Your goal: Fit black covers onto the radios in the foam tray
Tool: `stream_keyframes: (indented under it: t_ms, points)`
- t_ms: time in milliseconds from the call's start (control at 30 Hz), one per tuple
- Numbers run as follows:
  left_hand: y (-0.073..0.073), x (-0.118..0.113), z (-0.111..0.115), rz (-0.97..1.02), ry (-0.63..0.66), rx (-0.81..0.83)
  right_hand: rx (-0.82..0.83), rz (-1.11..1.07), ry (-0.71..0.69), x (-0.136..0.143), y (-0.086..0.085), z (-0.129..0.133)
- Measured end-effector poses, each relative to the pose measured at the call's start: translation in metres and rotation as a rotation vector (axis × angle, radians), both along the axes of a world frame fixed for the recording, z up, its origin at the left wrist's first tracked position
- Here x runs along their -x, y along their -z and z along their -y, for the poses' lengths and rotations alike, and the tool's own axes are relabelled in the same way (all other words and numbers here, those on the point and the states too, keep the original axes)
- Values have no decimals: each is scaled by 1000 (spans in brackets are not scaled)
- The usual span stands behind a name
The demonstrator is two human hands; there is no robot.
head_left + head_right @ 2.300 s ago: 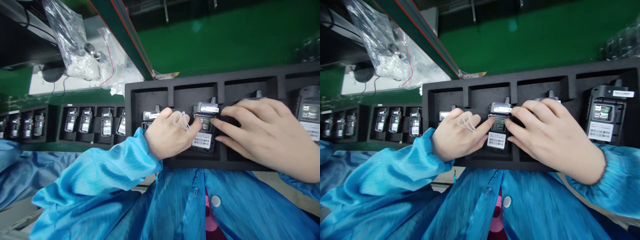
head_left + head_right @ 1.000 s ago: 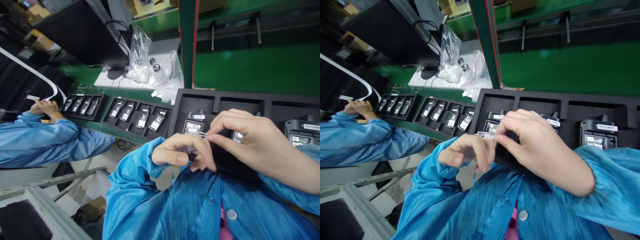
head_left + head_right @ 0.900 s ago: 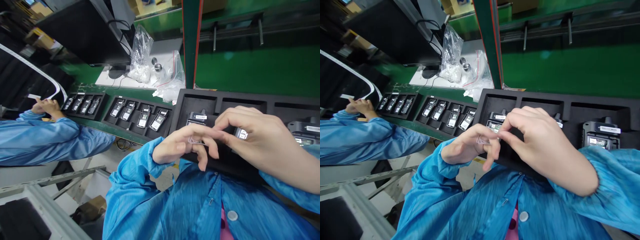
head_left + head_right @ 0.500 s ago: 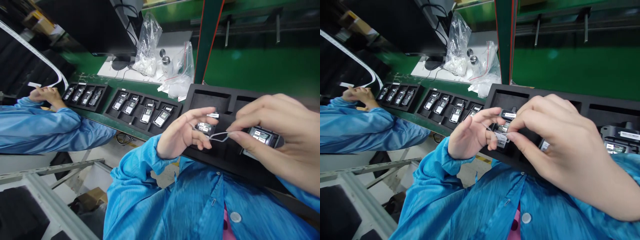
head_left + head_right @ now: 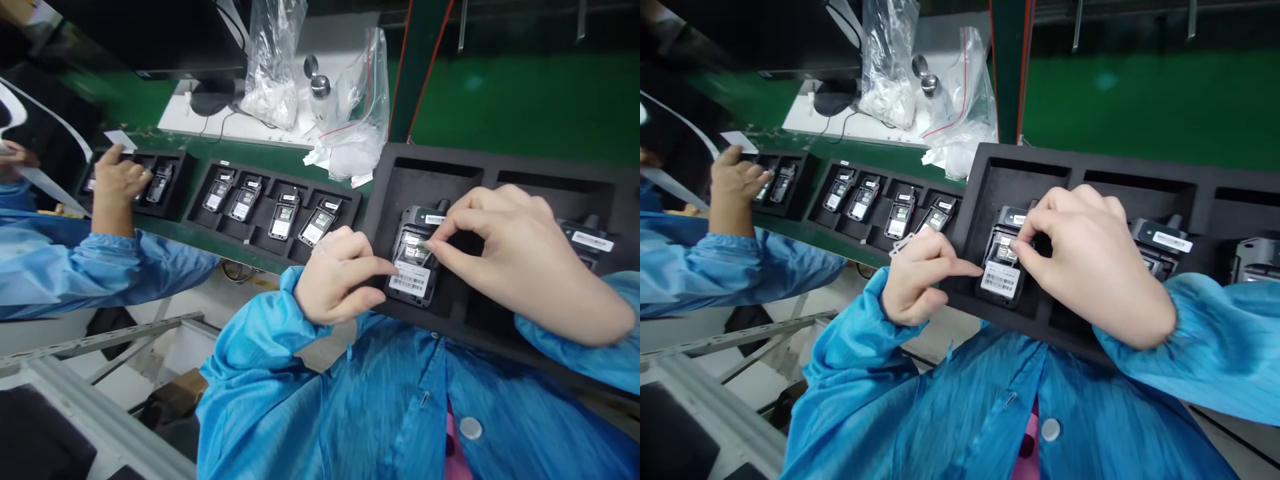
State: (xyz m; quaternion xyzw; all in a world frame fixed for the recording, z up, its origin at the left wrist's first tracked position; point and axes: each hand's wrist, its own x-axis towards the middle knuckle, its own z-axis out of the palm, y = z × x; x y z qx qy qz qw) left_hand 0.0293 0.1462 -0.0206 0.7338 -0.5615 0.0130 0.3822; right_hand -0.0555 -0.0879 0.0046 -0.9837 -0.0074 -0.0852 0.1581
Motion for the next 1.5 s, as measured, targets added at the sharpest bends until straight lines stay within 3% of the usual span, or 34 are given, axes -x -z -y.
stream_keyframes:
  t_ms: [100, 233, 600, 700, 933, 1233, 1500]
  points:
    - [4, -2, 2, 217, 2, -109, 78, 22, -16, 2, 0, 3]
    - [6, -3, 4, 361, -13, -191, 154, 28, -66, 4, -2, 5]
    - [3, -2, 7, 435, -13, -262, 182, 65, -171, -2, 3, 17]
    - [2, -3, 9, 441, -28, -247, 139, 110, -256, 4, -2, 19]
    - [-3, -8, 17, 528, -68, -333, 320, 141, -522, 30, -4, 23]
    - [-6, -7, 24, 640, -89, -348, 305, 133, -468, 30, -4, 25]
    - [-9, -6, 28, 672, -125, -363, 455, 134, -410, 25, -2, 25]
